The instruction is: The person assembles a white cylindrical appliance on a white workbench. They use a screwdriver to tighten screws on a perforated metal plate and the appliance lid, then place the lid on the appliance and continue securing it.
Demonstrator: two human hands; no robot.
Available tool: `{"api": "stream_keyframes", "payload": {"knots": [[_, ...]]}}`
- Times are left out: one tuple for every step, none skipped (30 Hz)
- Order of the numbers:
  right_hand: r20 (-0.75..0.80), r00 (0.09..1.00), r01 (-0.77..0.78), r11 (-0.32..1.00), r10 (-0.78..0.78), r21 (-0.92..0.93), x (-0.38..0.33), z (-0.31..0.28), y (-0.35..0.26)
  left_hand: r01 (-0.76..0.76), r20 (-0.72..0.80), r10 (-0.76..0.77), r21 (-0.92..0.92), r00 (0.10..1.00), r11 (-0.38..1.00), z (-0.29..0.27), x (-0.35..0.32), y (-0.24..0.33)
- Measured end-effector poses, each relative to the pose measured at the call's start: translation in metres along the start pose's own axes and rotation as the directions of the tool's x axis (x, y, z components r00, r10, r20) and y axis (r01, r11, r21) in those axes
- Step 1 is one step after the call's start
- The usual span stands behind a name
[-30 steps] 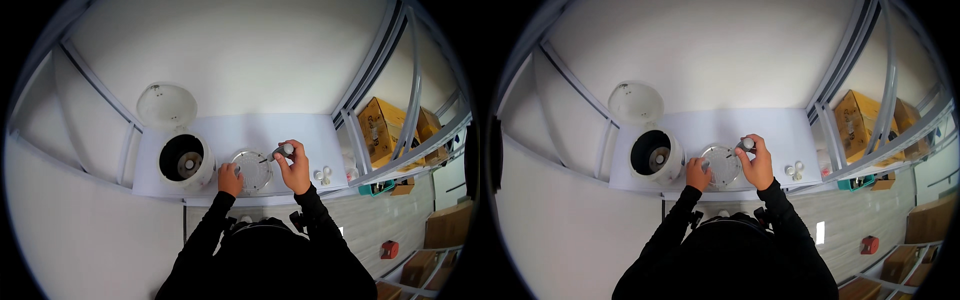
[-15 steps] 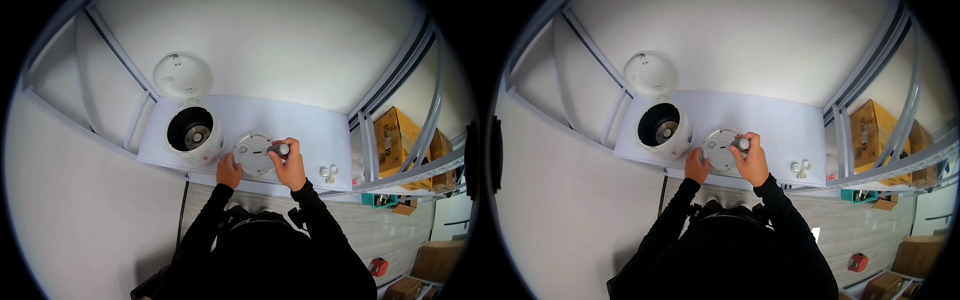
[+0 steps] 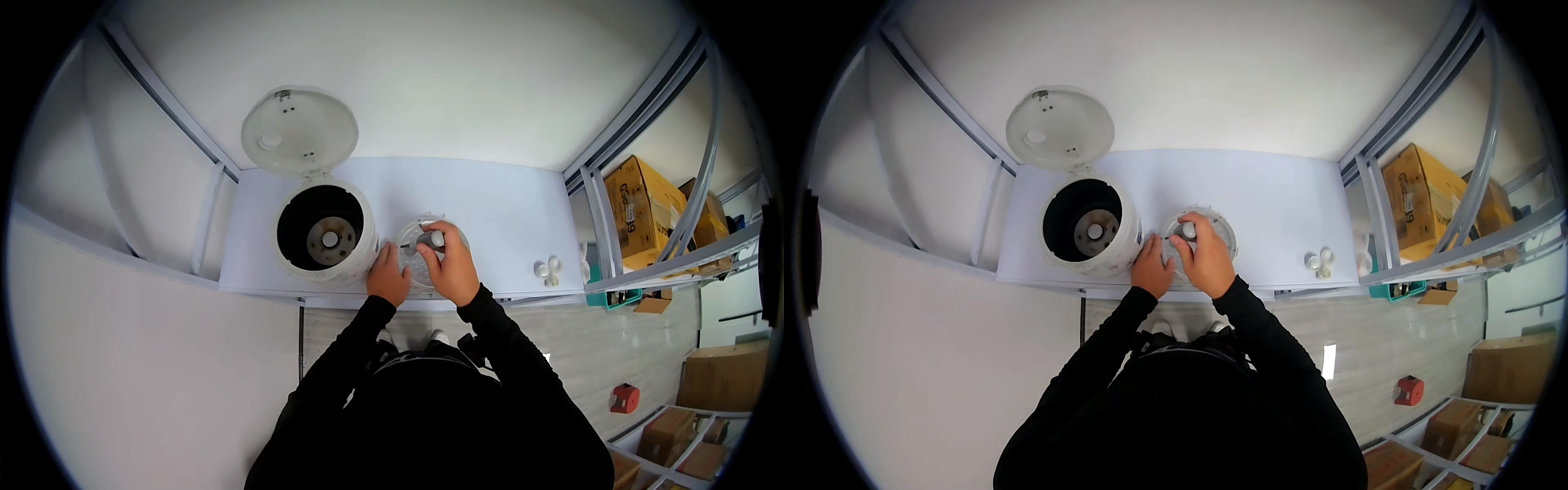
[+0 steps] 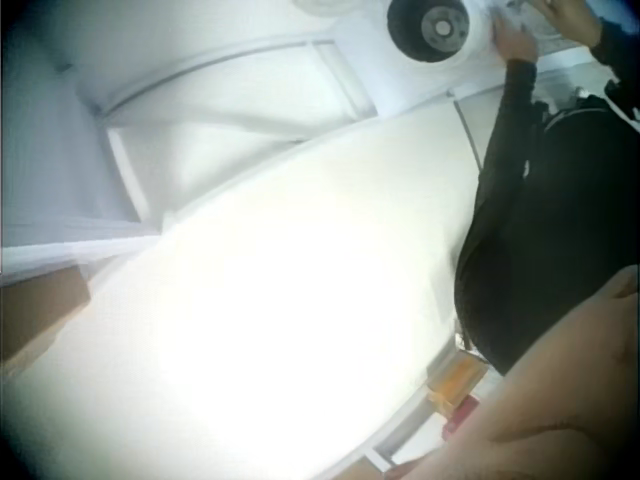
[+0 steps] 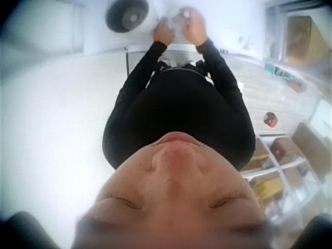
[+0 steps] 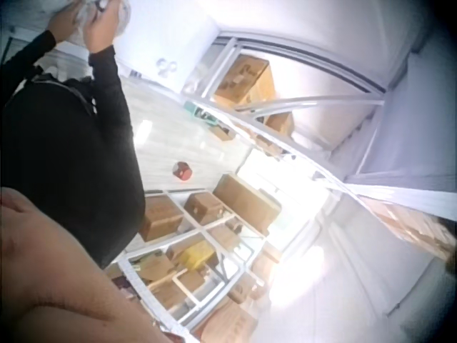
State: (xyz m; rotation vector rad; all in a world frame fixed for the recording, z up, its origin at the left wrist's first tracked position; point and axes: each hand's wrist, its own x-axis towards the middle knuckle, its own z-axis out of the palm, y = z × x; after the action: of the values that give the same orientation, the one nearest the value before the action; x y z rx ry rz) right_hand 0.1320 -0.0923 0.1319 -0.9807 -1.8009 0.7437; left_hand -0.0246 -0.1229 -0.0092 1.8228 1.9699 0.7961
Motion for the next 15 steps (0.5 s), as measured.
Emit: {"api": "stream_keyframes", "payload": {"knots": [[-0.009,1.0,-0.001,1.0,0.001,0.0,0.001,0.004,-0.002,-0.002,0.016,0.002,0.003,1.0,1.0,0.0,0.0,-0.002],[-0.017,1.0,-0.002,1.0,0.002,0.001,0.001,0.008,-0.003,-0.004,0.032,0.004,0.006,0.999,1.0,0.0,0.0,-0.003],[-0.021,1.0,-0.003,1.0,0.003,-0.009,0.002,0.011,-0.003,0.003,0.043,-0.003,0.006,0.999,1.0,-0.002,0.0,-0.002],[-0.025,1.0,-0.005,1.0,0.004,-0.019,0.003,0.013,-0.003,0.011,0.054,-0.011,0.006,0.998,1.0,-0.004,0.0,0.0],[-0.029,1.0,-0.006,1.0,0.005,-0.03,0.003,0.015,-0.002,0.018,0.065,-0.019,0.006,0.998,1.0,-0.006,-0.001,0.002],[-0.026,1.0,-0.008,0.999,0.007,-0.037,0.005,0.017,-0.002,0.011,0.058,-0.011,0.005,0.998,1.0,-0.007,-0.001,-0.001],[-0.024,1.0,-0.01,0.999,0.009,-0.044,0.006,0.019,-0.003,0.004,0.052,-0.004,0.004,0.999,1.0,-0.006,-0.001,-0.002],[-0.02,1.0,-0.012,0.999,0.011,-0.052,0.006,0.02,-0.003,-0.003,0.045,0.003,0.002,0.999,1.0,-0.006,-0.001,-0.004],[-0.021,1.0,-0.017,0.999,0.016,-0.039,0.007,0.021,-0.003,-0.002,0.058,0.002,0.002,0.998,1.0,-0.007,0.0,-0.004],[-0.02,1.0,-0.022,0.999,0.021,-0.026,0.008,0.022,-0.002,-0.001,0.071,0.001,0.001,0.997,1.0,-0.008,0.0,-0.005],[-0.019,0.999,-0.026,1.0,0.026,-0.013,0.009,0.023,-0.002,0.001,0.083,-0.001,0.0,0.997,1.0,-0.008,0.0,-0.004],[-0.018,0.999,-0.031,0.999,0.03,-0.016,0.01,0.023,-0.002,0.001,0.091,-0.001,-0.001,0.996,1.0,-0.009,0.0,-0.005],[-0.016,0.999,-0.035,0.999,0.035,-0.019,0.012,0.024,-0.003,0.002,0.099,-0.002,-0.003,0.995,1.0,-0.01,0.001,-0.005],[-0.013,0.999,-0.04,0.999,0.039,-0.022,0.013,0.024,-0.003,0.004,0.107,-0.003,-0.005,0.994,1.0,-0.011,0.001,-0.006],[-0.016,0.999,-0.035,0.999,0.034,-0.025,0.014,0.025,-0.002,0.005,0.112,-0.004,-0.007,0.994,1.0,-0.012,0.002,-0.006]]}}
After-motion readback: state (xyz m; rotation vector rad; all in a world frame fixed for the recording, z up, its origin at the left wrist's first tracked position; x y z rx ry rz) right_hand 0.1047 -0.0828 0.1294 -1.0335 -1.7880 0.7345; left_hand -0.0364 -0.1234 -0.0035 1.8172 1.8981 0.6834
